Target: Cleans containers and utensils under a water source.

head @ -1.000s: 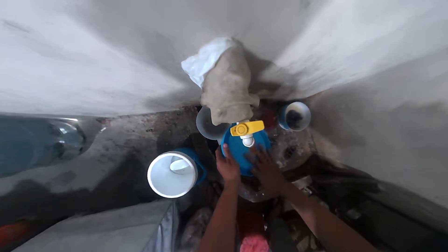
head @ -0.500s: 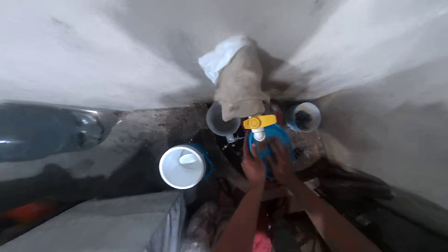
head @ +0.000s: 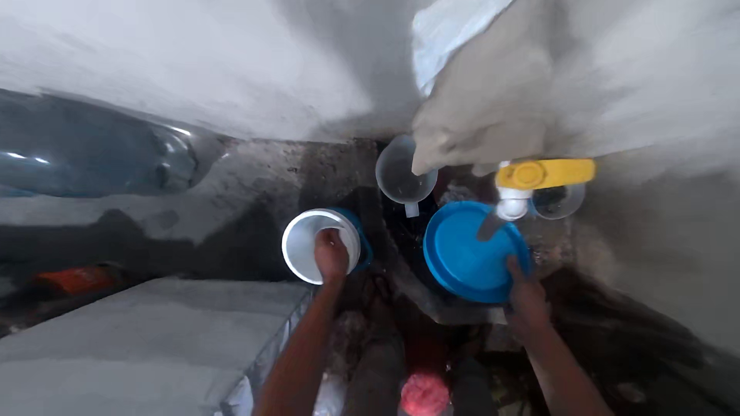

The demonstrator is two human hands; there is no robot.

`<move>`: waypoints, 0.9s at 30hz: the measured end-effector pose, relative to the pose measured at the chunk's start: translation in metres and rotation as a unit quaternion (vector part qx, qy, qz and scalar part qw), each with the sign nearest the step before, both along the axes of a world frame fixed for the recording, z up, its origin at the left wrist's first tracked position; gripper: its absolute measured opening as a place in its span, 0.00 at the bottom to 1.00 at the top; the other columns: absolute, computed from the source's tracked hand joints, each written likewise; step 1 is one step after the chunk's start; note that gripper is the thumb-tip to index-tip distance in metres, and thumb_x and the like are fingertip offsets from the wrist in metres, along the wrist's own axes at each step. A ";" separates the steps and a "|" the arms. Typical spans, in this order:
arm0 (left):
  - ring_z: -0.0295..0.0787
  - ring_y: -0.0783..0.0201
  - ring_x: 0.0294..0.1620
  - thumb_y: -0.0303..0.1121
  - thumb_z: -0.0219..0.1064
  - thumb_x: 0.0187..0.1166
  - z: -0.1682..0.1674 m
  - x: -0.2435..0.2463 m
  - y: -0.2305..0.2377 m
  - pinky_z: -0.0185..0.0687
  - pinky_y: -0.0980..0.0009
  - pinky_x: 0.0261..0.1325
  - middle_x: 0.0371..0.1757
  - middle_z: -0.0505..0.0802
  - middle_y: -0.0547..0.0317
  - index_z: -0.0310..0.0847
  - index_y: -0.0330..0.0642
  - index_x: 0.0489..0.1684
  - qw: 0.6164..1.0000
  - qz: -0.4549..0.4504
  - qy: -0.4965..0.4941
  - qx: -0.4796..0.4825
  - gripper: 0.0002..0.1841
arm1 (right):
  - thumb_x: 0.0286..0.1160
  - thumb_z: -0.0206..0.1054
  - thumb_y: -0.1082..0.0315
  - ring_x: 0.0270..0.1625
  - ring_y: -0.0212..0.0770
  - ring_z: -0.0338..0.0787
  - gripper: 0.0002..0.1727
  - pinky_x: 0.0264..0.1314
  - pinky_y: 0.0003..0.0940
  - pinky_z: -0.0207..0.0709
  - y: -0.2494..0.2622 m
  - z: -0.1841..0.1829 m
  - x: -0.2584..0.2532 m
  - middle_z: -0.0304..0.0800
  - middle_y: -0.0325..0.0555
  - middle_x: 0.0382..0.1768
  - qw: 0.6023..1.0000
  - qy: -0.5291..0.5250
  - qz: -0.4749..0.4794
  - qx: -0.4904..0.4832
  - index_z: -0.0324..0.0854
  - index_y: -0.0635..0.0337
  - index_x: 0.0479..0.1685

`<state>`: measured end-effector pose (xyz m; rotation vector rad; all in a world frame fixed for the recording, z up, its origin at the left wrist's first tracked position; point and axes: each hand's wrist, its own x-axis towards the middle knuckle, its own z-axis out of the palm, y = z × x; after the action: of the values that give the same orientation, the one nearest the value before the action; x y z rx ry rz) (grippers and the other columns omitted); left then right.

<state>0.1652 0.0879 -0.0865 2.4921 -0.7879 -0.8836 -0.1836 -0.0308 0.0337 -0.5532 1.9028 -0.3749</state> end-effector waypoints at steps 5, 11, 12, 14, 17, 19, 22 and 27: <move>0.58 0.31 0.89 0.28 0.74 0.70 -0.093 0.060 0.006 0.55 0.34 0.87 0.84 0.71 0.30 0.68 0.29 0.81 0.947 -0.257 -0.041 0.187 0.36 | 0.86 0.64 0.61 0.45 0.54 0.95 0.29 0.40 0.49 0.93 0.028 0.009 0.005 0.89 0.60 0.56 0.994 -0.068 -0.090 0.010 0.64 0.57 0.84; 0.83 0.28 0.66 0.37 0.73 0.77 -0.091 0.053 -0.036 0.73 0.28 0.66 0.64 0.86 0.27 0.84 0.28 0.59 0.897 -0.340 -0.004 0.281 0.20 | 0.86 0.63 0.64 0.39 0.49 0.95 0.30 0.32 0.43 0.93 0.039 0.000 0.018 0.87 0.56 0.54 0.994 -0.035 -0.082 -0.068 0.58 0.57 0.85; 0.84 0.29 0.65 0.38 0.73 0.77 -0.085 0.051 -0.034 0.77 0.28 0.61 0.65 0.86 0.28 0.85 0.31 0.60 0.897 -0.339 0.009 0.284 0.20 | 0.86 0.63 0.65 0.40 0.49 0.95 0.31 0.32 0.44 0.93 0.038 0.002 0.020 0.87 0.57 0.56 0.994 -0.030 -0.081 -0.069 0.57 0.56 0.86; 0.85 0.30 0.63 0.41 0.72 0.80 -0.072 0.051 -0.022 0.82 0.30 0.55 0.65 0.86 0.32 0.87 0.39 0.60 0.914 -0.317 0.004 0.254 0.18 | 0.85 0.65 0.65 0.42 0.52 0.95 0.34 0.32 0.47 0.93 0.032 0.007 0.025 0.85 0.59 0.59 0.995 -0.033 -0.074 -0.060 0.55 0.53 0.88; 0.85 0.30 0.63 0.46 0.66 0.84 -0.026 0.058 0.008 0.80 0.29 0.61 0.63 0.88 0.34 0.82 0.42 0.68 0.962 -0.218 -0.017 0.165 0.22 | 0.80 0.71 0.64 0.54 0.48 0.94 0.39 0.45 0.44 0.93 0.024 0.014 0.032 0.84 0.56 0.66 0.997 -0.023 -0.026 -0.067 0.57 0.54 0.89; 0.85 0.33 0.65 0.47 0.65 0.85 0.024 0.049 0.023 0.76 0.33 0.70 0.61 0.89 0.32 0.81 0.35 0.68 0.990 -0.119 -0.035 0.072 0.24 | 0.79 0.71 0.61 0.69 0.41 0.87 0.41 0.67 0.38 0.87 0.024 0.019 0.038 0.80 0.56 0.74 0.988 0.052 0.060 -0.131 0.55 0.61 0.90; 0.92 0.52 0.58 0.40 0.67 0.85 0.099 -0.002 0.015 0.86 0.52 0.64 0.58 0.92 0.39 0.79 0.32 0.67 0.995 0.021 -0.061 -0.077 0.21 | 0.78 0.71 0.53 0.72 0.52 0.86 0.47 0.75 0.51 0.80 0.023 0.028 0.040 0.79 0.65 0.75 0.933 0.209 0.211 -0.202 0.49 0.66 0.91; 0.92 0.63 0.44 0.41 0.63 0.88 0.138 -0.116 -0.053 0.90 0.61 0.53 0.47 0.92 0.46 0.71 0.29 0.73 0.979 0.042 0.162 -0.113 0.25 | 0.79 0.70 0.54 0.65 0.64 0.89 0.43 0.67 0.60 0.82 0.034 0.053 -0.007 0.82 0.71 0.68 0.871 0.345 0.246 -0.250 0.58 0.70 0.86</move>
<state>0.0493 0.0346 0.0520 2.0977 -0.6289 -1.0682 -0.1904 0.0030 0.0869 -1.6656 2.2237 -0.3563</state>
